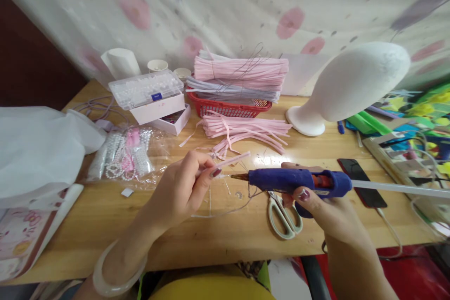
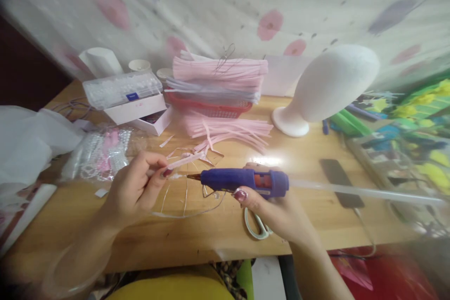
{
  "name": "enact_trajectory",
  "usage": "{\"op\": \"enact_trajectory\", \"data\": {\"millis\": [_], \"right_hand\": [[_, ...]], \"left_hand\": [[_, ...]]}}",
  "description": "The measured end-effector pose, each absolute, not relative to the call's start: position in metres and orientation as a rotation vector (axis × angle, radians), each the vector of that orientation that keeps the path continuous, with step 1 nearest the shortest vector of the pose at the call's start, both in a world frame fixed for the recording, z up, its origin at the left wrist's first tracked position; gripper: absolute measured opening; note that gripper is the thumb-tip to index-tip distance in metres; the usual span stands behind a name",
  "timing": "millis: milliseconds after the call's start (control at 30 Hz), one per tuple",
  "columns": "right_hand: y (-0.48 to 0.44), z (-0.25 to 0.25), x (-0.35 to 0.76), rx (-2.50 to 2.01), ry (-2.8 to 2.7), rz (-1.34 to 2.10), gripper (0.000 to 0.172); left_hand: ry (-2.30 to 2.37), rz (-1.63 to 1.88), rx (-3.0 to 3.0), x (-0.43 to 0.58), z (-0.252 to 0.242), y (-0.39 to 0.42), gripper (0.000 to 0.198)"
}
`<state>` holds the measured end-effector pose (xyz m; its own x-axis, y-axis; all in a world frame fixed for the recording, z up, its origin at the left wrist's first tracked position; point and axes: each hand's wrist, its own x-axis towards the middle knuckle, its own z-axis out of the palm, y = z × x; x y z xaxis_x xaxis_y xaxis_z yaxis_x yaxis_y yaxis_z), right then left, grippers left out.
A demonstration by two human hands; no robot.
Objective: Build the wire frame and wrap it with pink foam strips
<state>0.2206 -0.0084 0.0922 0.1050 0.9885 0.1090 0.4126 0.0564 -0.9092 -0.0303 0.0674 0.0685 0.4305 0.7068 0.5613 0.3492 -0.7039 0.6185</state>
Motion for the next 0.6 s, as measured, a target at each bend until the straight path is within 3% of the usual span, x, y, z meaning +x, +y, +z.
{"op": "enact_trajectory", "data": {"millis": [600], "right_hand": [[-0.0079, 0.0957, 0.2236, -1.564, -1.368, 0.793, 0.054]], "left_hand": [[0.871, 1.213, 2.318, -0.0308, 0.0663, 0.067, 0.008]]}}
